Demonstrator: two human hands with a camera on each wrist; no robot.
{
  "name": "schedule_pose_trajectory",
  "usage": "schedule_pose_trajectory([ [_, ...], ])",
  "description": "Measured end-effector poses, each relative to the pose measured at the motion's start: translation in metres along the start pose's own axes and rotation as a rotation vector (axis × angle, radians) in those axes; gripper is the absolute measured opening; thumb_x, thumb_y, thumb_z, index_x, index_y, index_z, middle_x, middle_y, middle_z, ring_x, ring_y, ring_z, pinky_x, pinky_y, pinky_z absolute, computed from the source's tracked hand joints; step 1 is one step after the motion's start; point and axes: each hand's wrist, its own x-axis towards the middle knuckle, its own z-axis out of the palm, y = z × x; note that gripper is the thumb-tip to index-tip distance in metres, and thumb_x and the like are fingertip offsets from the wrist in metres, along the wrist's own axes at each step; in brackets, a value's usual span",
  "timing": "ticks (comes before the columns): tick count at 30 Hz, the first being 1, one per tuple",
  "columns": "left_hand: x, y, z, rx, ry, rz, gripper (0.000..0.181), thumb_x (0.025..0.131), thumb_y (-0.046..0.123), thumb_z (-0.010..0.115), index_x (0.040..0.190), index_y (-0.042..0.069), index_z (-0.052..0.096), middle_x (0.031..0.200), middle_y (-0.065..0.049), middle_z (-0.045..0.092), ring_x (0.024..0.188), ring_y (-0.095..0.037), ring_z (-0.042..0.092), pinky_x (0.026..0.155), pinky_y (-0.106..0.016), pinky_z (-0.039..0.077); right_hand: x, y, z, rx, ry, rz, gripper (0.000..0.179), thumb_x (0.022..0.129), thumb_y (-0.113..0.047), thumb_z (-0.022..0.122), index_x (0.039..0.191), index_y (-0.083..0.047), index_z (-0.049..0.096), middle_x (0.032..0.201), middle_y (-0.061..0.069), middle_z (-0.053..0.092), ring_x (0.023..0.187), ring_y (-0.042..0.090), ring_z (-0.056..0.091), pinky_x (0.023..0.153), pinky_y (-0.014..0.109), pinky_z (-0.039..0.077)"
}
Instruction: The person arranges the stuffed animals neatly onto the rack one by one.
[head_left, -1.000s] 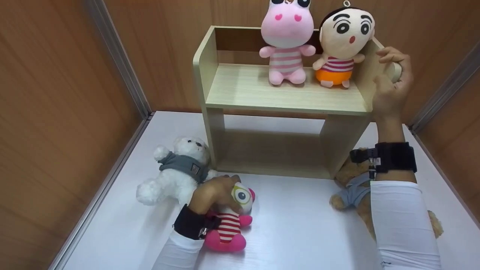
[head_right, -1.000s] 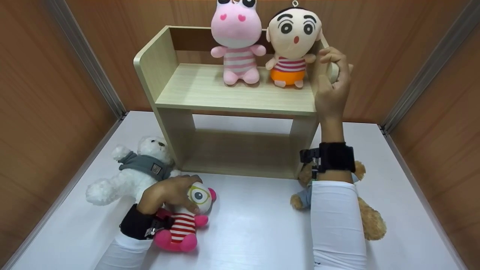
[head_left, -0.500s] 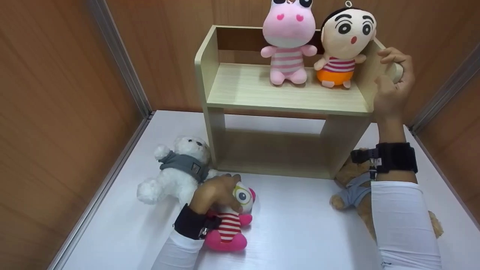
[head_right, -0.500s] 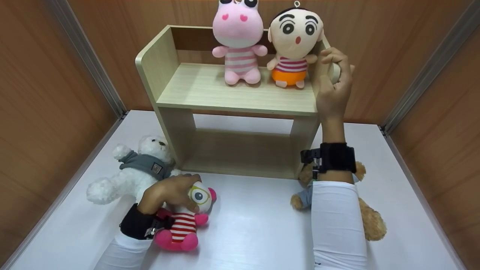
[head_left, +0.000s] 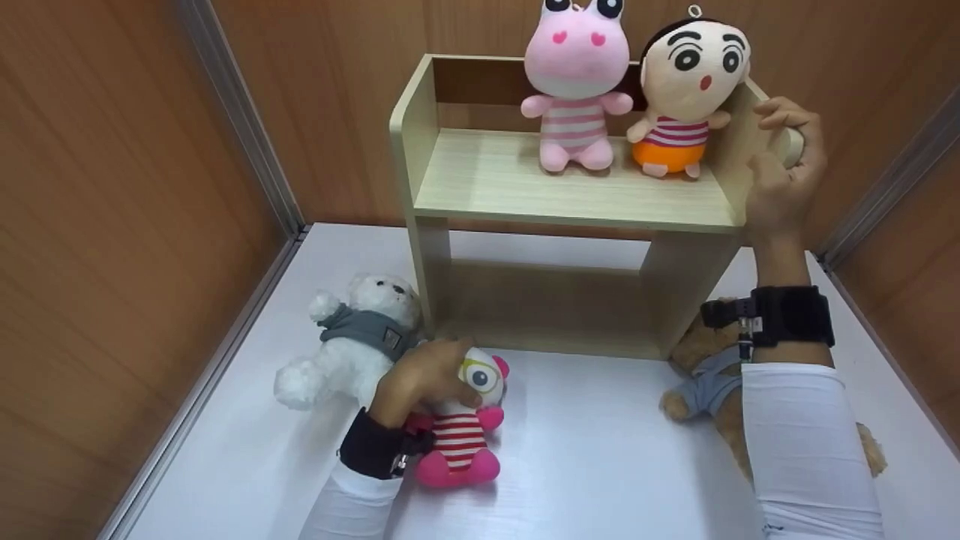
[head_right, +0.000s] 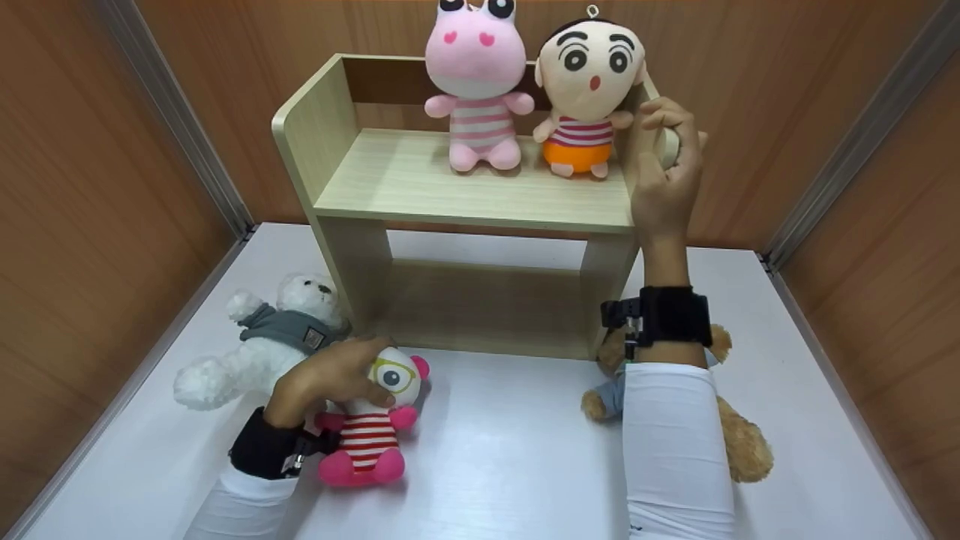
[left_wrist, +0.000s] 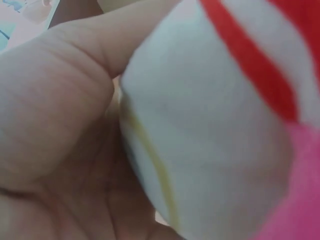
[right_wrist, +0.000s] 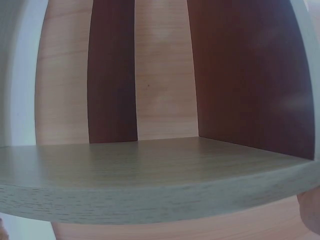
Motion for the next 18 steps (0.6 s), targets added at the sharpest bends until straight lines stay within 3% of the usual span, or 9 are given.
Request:
schedule_pose_trajectory([
  [6, 0.002, 0.001, -0.004, 0.006, 0.137, 0.039, 0.077, 0.075, 0.033, 0.09, 0.14, 0.014, 0.055, 0.125, -0.009, 0.064, 0.107, -0.027, 0.065, 0.089, -0.047, 0.055, 0.001, -0.002, 0.001, -0.004, -0.003, 0.009, 0.035, 0.072, 0.016, 0.036, 0.092, 0.001, 0.062, 0.107, 0.011, 0.064, 0.12, 0.027, 0.053, 0.115, 0.026, 0.038],
  [10, 0.003, 0.004, -0.006, 0.019, 0.215, 0.061, 0.073, 0.075, 0.036, 0.09, 0.137, 0.017, 0.056, 0.123, -0.007, 0.064, 0.107, -0.026, 0.065, 0.088, -0.047, 0.055, 0.001, -0.002, 0.001, -0.009, -0.008, 0.008, 0.036, 0.072, 0.016, 0.036, 0.091, 0.001, 0.062, 0.107, 0.01, 0.064, 0.121, 0.027, 0.053, 0.116, 0.026, 0.038],
  [18, 0.001, 0.01, -0.008, 0.059, 0.304, 0.089, 0.068, 0.075, 0.037, 0.09, 0.131, 0.018, 0.057, 0.117, -0.006, 0.064, 0.106, -0.026, 0.064, 0.086, -0.047, 0.055, 0.0, -0.001, 0.0, -0.009, -0.003, 0.009, 0.036, 0.072, 0.017, 0.036, 0.092, 0.0, 0.062, 0.107, 0.01, 0.064, 0.12, 0.026, 0.054, 0.114, 0.026, 0.039],
])
